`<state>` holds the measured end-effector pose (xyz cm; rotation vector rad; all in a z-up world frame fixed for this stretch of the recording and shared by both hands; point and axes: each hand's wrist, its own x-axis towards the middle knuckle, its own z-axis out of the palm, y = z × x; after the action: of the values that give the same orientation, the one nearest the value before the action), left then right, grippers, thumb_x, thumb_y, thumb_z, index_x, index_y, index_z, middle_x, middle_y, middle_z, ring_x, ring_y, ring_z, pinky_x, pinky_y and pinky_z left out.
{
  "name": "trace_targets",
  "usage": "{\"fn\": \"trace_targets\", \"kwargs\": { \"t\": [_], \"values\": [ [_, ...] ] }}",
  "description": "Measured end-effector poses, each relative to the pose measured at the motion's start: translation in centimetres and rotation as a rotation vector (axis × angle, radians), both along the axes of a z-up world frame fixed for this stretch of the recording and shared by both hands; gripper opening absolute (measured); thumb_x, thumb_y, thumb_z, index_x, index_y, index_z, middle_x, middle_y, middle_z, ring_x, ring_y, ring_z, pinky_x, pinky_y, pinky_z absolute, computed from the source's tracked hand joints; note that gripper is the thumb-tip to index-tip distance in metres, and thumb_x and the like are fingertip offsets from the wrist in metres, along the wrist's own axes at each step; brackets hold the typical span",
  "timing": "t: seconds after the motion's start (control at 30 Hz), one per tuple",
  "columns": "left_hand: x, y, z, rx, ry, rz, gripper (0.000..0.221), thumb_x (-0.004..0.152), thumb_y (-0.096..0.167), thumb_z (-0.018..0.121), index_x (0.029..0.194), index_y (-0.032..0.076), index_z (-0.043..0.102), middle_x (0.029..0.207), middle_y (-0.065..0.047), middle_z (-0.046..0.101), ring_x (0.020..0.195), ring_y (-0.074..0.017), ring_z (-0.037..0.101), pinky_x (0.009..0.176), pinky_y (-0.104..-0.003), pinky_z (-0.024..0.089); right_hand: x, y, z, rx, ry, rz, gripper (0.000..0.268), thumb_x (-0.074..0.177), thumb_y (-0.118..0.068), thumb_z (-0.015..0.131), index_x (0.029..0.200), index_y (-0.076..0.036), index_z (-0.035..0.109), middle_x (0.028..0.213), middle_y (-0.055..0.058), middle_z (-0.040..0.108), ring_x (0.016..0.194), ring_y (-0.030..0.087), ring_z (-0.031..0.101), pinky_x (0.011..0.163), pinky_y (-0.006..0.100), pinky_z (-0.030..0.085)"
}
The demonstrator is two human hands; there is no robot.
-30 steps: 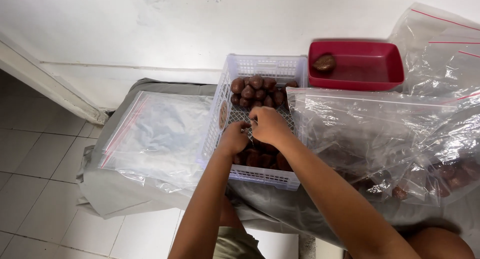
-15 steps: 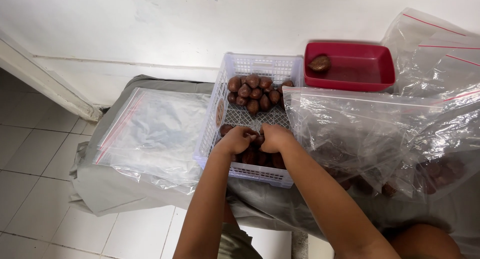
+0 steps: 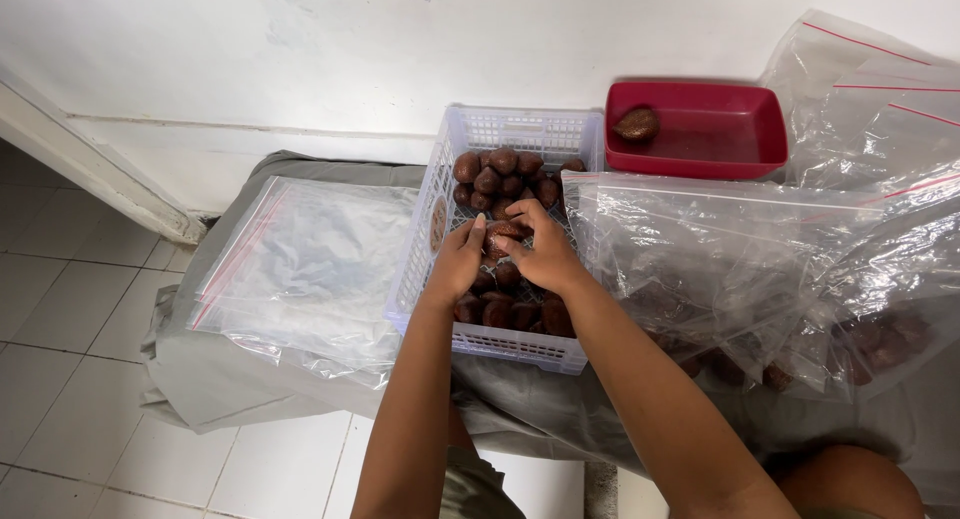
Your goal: Picking up salak fruits from a plastic crate and placing them into clear zip-lock bags.
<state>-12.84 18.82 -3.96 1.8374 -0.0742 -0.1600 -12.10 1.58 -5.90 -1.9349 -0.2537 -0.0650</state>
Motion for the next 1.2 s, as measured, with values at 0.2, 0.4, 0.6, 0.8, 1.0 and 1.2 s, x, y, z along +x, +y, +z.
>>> {"fn": "trace_targets", "kwargs": {
  "t": [0.2, 0.4, 0.6, 0.8, 1.0, 1.2],
  "values": [
    [0.2, 0.4, -0.1, 0.034, -0.173, -0.032, 0.040, 0.109, 0.036, 0.051, 0.120, 0.004, 0.071, 0.094, -0.021, 0.070, 0.091, -0.0327, 0.069, 0.084, -0.045, 0.053, 0.6, -0.1, -0.8, 0.012, -0.037, -0.034, 0.031, 0.106, -0.030, 0.062, 0.129, -0.011, 0.056, 0.109, 0.021, 0.073, 0.100, 0.034, 0.069, 0.082, 0.045, 0.054],
    [1.2, 0.6, -1.8, 0.030, -0.188, -0.012, 0.039, 0.109, 0.032, 0.050, 0.122, 0.001, 0.069, 0.091, -0.020, 0.072, 0.080, -0.0283, 0.072, 0.082, -0.044, 0.056, 0.2, 0.0, -0.8, 0.036, -0.033, 0.021, 0.059, 0.094, -0.037, 0.077, 0.139, -0.011, 0.051, 0.113, 0.020, 0.072, 0.100, 0.030, 0.071, 0.078, 0.040, 0.056],
    [0.7, 0.2, -1.2, -0.086, -0.136, -0.048, 0.035, 0.108, 0.024, 0.053, 0.125, -0.003, 0.067, 0.091, -0.018, 0.070, 0.083, -0.0281, 0.068, 0.083, -0.040, 0.055, 1.1, 0.0, -1.5, 0.057, -0.024, 0.040, 0.047, 0.092, -0.024, 0.079, 0.131, -0.008, 0.060, 0.111, 0.020, 0.073, 0.100, 0.033, 0.072, 0.074, 0.041, 0.059],
    [0.7, 0.7, -0.6, -0.034, -0.187, -0.057, 0.034, 0.107, 0.027, 0.056, 0.128, 0.003, 0.068, 0.105, -0.024, 0.072, 0.098, -0.0352, 0.071, 0.088, -0.047, 0.055, 1.6, -0.2, -2.5, 0.058, -0.038, 0.011, 0.042, 0.088, -0.026, 0.080, 0.124, -0.008, 0.068, 0.096, 0.013, 0.072, 0.086, 0.024, 0.072, 0.065, 0.036, 0.058],
    [1.2, 0.7, -1.8, -0.113, -0.196, -0.023, 0.031, 0.109, 0.022, 0.053, 0.126, -0.004, 0.057, 0.101, -0.024, 0.069, 0.085, -0.0311, 0.069, 0.076, -0.041, 0.056, 0.5, 0.5, -0.7, 0.046, -0.093, -0.067, 0.050, 0.090, -0.047, 0.079, 0.118, -0.006, 0.072, 0.081, 0.013, 0.068, 0.076, 0.024, 0.069, 0.059, 0.035, 0.054],
    [0.9, 0.2, -1.5, -0.216, -0.104, -0.007, 0.037, 0.112, 0.029, 0.044, 0.117, -0.002, 0.065, 0.110, -0.022, 0.066, 0.089, -0.0303, 0.073, 0.073, -0.035, 0.061, 1.2, -0.3, -1.0, 0.003, -0.068, -0.187, 0.057, 0.090, -0.049, 0.080, 0.117, 0.000, 0.068, 0.094, 0.019, 0.068, 0.081, 0.029, 0.072, 0.068, 0.040, 0.057]
  ]
}}
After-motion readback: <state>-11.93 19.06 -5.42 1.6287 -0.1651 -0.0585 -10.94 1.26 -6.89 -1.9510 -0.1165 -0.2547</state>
